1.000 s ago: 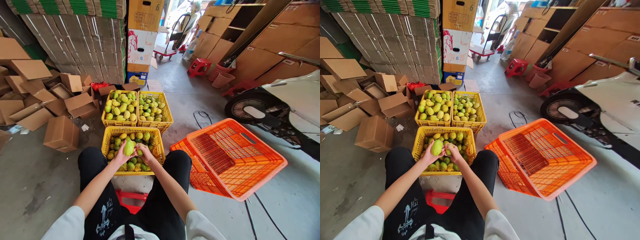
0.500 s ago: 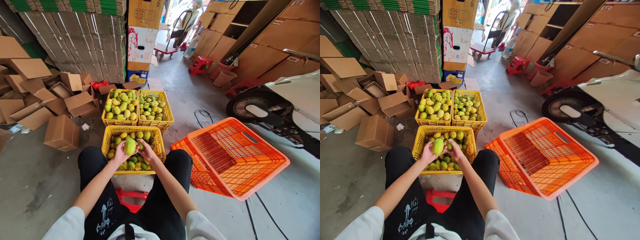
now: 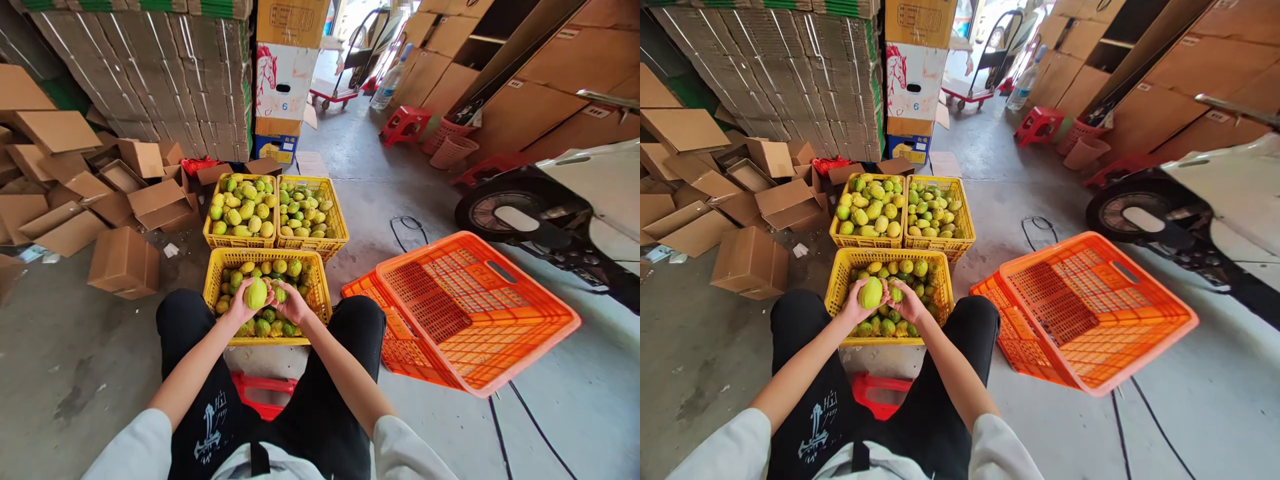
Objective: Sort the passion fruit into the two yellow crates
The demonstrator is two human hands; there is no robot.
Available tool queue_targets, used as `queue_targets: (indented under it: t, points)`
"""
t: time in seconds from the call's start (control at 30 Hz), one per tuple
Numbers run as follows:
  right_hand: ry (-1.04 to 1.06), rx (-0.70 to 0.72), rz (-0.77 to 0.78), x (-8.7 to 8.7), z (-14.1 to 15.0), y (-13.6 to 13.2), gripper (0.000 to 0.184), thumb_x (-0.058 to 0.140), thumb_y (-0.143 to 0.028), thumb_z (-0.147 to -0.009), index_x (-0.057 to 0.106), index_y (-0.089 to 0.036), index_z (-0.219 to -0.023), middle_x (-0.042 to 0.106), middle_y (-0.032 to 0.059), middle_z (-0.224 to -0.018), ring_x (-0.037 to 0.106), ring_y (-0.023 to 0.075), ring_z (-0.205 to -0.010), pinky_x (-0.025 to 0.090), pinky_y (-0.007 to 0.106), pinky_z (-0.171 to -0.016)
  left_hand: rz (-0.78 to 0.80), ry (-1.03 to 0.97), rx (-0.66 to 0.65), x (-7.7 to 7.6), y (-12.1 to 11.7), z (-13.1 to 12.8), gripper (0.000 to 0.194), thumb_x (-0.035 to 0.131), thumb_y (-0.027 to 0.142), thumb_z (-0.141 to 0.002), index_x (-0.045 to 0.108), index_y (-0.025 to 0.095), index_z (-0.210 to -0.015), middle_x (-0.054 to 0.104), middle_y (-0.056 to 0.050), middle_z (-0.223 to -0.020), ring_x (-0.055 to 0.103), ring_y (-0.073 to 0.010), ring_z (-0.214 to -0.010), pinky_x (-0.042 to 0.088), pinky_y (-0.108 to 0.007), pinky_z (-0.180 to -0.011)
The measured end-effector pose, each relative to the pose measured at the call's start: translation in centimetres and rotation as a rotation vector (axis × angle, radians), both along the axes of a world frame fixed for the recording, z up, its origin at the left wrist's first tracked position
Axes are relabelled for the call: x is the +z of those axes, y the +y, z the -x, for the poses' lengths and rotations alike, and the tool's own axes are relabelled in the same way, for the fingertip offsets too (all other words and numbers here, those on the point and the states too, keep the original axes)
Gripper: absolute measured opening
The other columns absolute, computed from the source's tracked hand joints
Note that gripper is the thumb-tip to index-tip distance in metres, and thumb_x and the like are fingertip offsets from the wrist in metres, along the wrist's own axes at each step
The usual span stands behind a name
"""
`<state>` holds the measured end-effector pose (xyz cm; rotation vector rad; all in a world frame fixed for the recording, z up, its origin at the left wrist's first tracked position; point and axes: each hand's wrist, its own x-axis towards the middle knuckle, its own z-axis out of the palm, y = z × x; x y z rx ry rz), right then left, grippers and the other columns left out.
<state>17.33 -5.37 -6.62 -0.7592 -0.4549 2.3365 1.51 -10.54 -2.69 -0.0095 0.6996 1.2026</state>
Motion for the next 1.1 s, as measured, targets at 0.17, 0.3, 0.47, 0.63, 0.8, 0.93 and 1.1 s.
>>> queue_targets:
  t: [0.17,0.3,0.47,0.63,0.8,0.93,1.1]
  points:
    - [0.146,0.105,0.001,0.1,-0.3,0.3,0.026,0.061,-0.04,-0.083,0.063,-0.021,-0.101,0.075,0.0075,-0.09,0.072,0.0261,-0.091,0.063,0.041,-0.076,0.015,-0.071,0.022,0.1,0.3,1.0,0.039,0.047,0.045,-0.095,0.066,0.012,-0.095,0.068,-0.01,-0.077,0.066,-0.0161,-0.061,0.058,-0.024,-0.054]
    - [0.112,0.083,-0.031,0.2,0.0,0.7,0.021,0.058,-0.035,-0.09,0.063,-0.021,-0.105,0.076,0.0075,-0.098,0.072,0.0239,-0.098,0.063,0.042,-0.087,0.052,-0.082,0.124,-0.1,0.7,1.3,0.043,0.037,0.041,-0.097,0.067,0.011,-0.104,0.073,-0.014,-0.085,0.073,-0.0231,-0.075,0.063,-0.035,-0.069]
    - [0.058,-0.006,-0.041,0.4,-0.2,0.7,0.02,0.073,-0.031,-0.088,0.065,-0.022,-0.104,0.075,0.0023,-0.093,0.07,0.0158,-0.082,0.062,0.027,-0.073,0.013,-0.075,0.089,0.0,0.9,0.8,0.04,0.039,0.03,-0.098,0.066,0.008,-0.117,0.076,-0.017,-0.095,0.075,-0.0291,-0.097,0.061,-0.047,-0.091]
    - [0.002,-0.014,-0.112,1.4,-0.6,0.2,0.043,0.088,-0.03,-0.07,0.065,-0.025,-0.105,0.072,-0.0017,-0.094,0.068,0.014,-0.078,0.059,0.023,-0.066,-0.016,-0.026,0.041,0.0,0.7,0.5,0.045,0.041,0.042,-0.104,0.065,0.01,-0.125,0.076,-0.014,-0.094,0.074,-0.0211,-0.08,0.062,-0.033,-0.076]
    - [-0.057,-0.018,-0.137,2.0,-0.4,0.1,0.051,0.091,-0.03,-0.065,0.061,-0.028,-0.107,0.071,-0.0024,-0.099,0.067,0.0131,-0.078,0.058,0.024,-0.067,0.045,0.018,0.099,0.1,0.8,0.6,0.052,0.042,0.048,-0.104,0.063,0.01,-0.132,0.076,-0.013,-0.092,0.074,-0.0202,-0.08,0.063,-0.03,-0.073]
    - [-0.027,-0.056,-0.157,2.2,-0.3,-0.1,0.052,0.09,-0.024,-0.064,0.058,-0.031,-0.104,0.07,-0.0058,-0.097,0.066,0.0119,-0.078,0.056,0.023,-0.069,0.048,0.046,0.112,0.2,1.0,0.5,0.051,0.04,0.043,-0.105,0.063,0.007,-0.133,0.077,-0.015,-0.1,0.075,-0.0214,-0.091,0.062,-0.028,-0.079]
    - [0.086,-0.048,-0.095,2.5,-0.4,0.2,0.041,0.079,-0.034,-0.066,0.058,-0.03,-0.101,0.073,-0.0001,-0.1,0.069,0.023,-0.094,0.06,0.038,-0.078,0.047,0.081,0.141,0.3,1.2,0.5,0.039,0.047,0.036,-0.102,0.067,0.011,-0.123,0.077,-0.011,-0.092,0.074,-0.0182,-0.08,0.061,-0.027,-0.077]
